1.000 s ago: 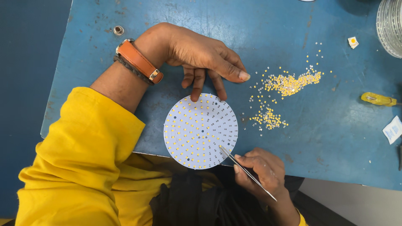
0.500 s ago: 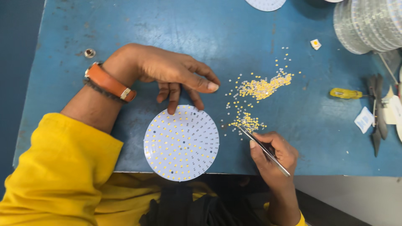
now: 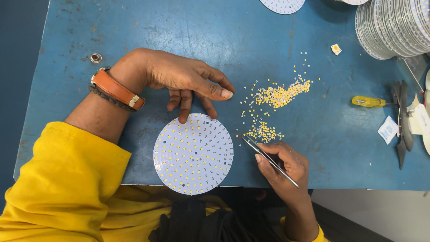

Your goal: The person uses tweezers to pick up small yellow LED components from a pile on a blue workbench and places them into designated spots on a circular LED module. The person repeats this process for multiple modules, occasionally rotating the module to access different areas.

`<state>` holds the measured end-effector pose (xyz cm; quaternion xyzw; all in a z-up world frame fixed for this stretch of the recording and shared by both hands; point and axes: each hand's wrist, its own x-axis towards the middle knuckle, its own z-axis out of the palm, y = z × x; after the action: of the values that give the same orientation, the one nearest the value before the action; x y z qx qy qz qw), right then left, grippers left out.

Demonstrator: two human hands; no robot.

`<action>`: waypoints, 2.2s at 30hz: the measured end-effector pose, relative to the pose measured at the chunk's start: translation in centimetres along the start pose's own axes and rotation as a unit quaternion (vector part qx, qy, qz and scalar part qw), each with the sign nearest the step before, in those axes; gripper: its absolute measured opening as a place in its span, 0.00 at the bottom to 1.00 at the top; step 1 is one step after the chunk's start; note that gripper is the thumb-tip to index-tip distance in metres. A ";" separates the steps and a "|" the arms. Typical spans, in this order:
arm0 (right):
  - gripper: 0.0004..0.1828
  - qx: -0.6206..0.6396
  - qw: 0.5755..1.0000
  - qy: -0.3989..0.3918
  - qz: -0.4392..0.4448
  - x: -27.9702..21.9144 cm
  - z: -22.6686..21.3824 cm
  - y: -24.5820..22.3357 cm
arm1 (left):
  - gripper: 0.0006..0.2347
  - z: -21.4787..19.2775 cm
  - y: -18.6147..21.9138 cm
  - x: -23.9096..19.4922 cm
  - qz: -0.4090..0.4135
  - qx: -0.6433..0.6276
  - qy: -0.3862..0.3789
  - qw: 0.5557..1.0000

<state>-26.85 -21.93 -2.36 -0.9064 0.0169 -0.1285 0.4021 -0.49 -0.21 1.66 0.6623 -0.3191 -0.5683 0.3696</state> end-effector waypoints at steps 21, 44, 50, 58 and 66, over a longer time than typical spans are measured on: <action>0.09 -0.025 0.989 -0.009 -0.146 -3.3 5.0 -3.8 | 0.40 -0.1 -0.3 -0.2 0.000 -0.007 -0.010 1.000; 0.11 -0.068 0.995 0.070 0.027 -0.6 1.4 -2.0 | 0.40 0.2 0.8 -0.4 -0.024 0.008 0.007 1.000; 0.08 -0.062 0.996 0.066 0.021 -1.0 1.3 -1.6 | 0.40 0.2 0.1 -0.1 -0.017 0.015 0.012 1.000; 0.08 -0.034 0.987 0.055 -0.147 -5.1 5.4 -4.0 | 0.39 -0.2 -0.6 0.2 -0.004 -0.003 -0.018 1.000; 0.08 -0.021 0.987 0.041 -0.155 -5.6 6.8 -4.3 | 0.40 0.0 -0.3 -0.5 0.006 -0.003 -0.012 1.000</action>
<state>-30.90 -13.31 -4.84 -0.9005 -0.1045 -0.2254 0.3568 -0.53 0.34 1.70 0.6524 -0.3259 -0.5747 0.3713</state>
